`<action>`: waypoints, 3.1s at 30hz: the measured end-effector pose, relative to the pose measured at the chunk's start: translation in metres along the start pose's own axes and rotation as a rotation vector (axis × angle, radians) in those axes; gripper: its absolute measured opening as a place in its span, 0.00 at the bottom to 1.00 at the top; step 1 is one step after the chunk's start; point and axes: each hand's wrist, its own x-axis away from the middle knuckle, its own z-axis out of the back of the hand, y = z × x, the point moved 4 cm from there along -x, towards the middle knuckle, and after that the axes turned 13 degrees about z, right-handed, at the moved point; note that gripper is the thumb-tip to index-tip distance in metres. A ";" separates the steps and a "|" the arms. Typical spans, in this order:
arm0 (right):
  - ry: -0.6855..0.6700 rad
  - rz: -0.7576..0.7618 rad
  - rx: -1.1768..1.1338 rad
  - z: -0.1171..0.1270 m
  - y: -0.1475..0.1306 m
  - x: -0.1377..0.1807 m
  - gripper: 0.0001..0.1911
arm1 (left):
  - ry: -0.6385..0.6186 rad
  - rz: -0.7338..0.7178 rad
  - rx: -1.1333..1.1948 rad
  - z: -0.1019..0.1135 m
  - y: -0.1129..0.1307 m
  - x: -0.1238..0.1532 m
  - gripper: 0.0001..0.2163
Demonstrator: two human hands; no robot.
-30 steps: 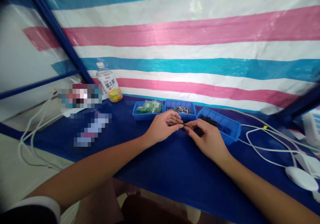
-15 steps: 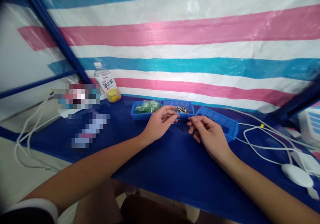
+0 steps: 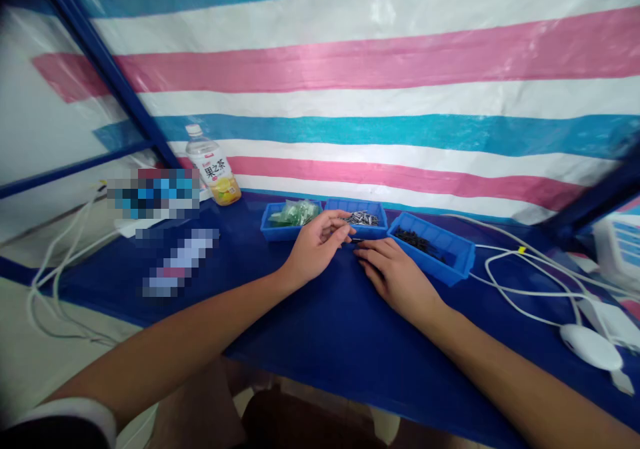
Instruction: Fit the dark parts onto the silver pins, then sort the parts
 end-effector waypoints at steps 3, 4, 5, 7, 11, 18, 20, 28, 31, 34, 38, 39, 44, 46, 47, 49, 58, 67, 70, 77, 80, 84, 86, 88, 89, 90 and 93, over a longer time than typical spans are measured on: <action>-0.052 0.061 0.051 -0.005 0.006 -0.001 0.18 | -0.012 -0.014 -0.008 -0.001 -0.001 0.000 0.12; -0.062 0.068 0.055 -0.006 0.007 -0.002 0.18 | -0.014 -0.016 -0.006 -0.002 -0.001 0.000 0.13; -0.068 0.072 0.057 -0.006 0.008 -0.002 0.18 | -0.014 -0.015 -0.003 -0.002 -0.002 0.000 0.13; -0.075 0.074 0.062 -0.006 0.009 -0.003 0.17 | -0.014 -0.012 -0.008 -0.003 -0.002 0.000 0.13; -0.066 0.049 0.080 -0.004 0.008 -0.005 0.16 | -0.023 -0.001 -0.022 -0.004 -0.004 0.000 0.13; -0.030 0.033 0.044 -0.006 0.014 -0.005 0.16 | -0.038 -0.005 -0.030 -0.006 -0.005 0.000 0.13; -0.026 0.037 0.040 -0.006 0.014 -0.005 0.15 | -0.030 -0.008 -0.059 -0.007 -0.004 0.001 0.13; 0.151 -0.194 -0.108 0.001 0.010 -0.005 0.18 | 0.011 -0.020 -0.151 -0.005 0.002 0.002 0.13; 0.211 -0.297 -0.235 0.001 0.013 -0.001 0.19 | 0.017 -0.011 -0.177 -0.004 0.003 0.002 0.12; 0.232 -0.307 -0.281 0.003 0.015 0.001 0.18 | 0.002 -0.003 -0.187 -0.005 0.003 0.002 0.12; 0.247 -0.289 -0.240 0.009 0.014 0.000 0.13 | -0.038 0.011 -0.165 -0.006 0.000 0.003 0.12; 0.260 -0.292 -0.231 0.010 0.013 0.000 0.12 | -0.054 0.021 -0.171 -0.006 0.000 0.003 0.12; 0.292 -0.301 -0.219 0.011 0.009 0.002 0.08 | -0.146 0.092 -0.195 -0.010 -0.004 0.006 0.16; 0.284 -0.286 -0.199 0.012 0.008 0.002 0.07 | -0.160 0.082 -0.178 -0.012 -0.003 0.008 0.17; 0.276 -0.273 -0.185 0.013 0.008 0.002 0.07 | -0.158 0.066 -0.181 -0.013 -0.002 0.009 0.17; 0.259 -0.251 -0.163 0.014 0.008 0.002 0.07 | -0.148 0.023 -0.210 -0.014 0.000 0.009 0.16; 0.248 -0.272 -0.208 0.010 0.008 0.004 0.09 | -0.089 -0.020 -0.167 -0.012 -0.001 0.006 0.13; 0.292 -0.425 -0.317 0.005 0.012 0.010 0.14 | -0.042 0.019 -0.105 -0.009 -0.004 0.001 0.09; 0.291 -0.424 -0.311 0.007 0.011 0.009 0.14 | -0.056 0.027 -0.107 -0.010 -0.006 0.001 0.10; 0.341 -0.394 -0.257 0.012 0.011 0.007 0.12 | -0.071 0.042 -0.100 -0.008 -0.012 -0.001 0.06; 0.354 -0.346 -0.239 0.015 0.010 0.006 0.11 | -0.086 0.063 -0.083 -0.009 -0.015 -0.001 0.05; 0.289 -0.288 -0.229 0.014 0.008 0.004 0.09 | -0.090 0.054 -0.106 -0.009 -0.015 0.000 0.06; 0.251 -0.284 -0.215 0.013 0.008 0.004 0.09 | -0.090 0.044 -0.130 -0.009 -0.014 0.000 0.06; 0.239 -0.300 -0.195 0.012 0.009 0.005 0.08 | -0.089 0.040 -0.138 -0.009 -0.014 0.000 0.06; 0.238 -0.312 -0.187 0.012 0.010 0.005 0.08 | -0.089 0.040 -0.133 -0.009 -0.014 0.000 0.06; 0.234 -0.324 -0.183 0.011 0.011 0.005 0.08 | -0.092 0.041 -0.121 -0.009 -0.014 0.000 0.06; 0.219 -0.358 -0.191 0.010 0.011 0.005 0.08 | -0.116 0.047 -0.073 -0.011 -0.015 -0.001 0.07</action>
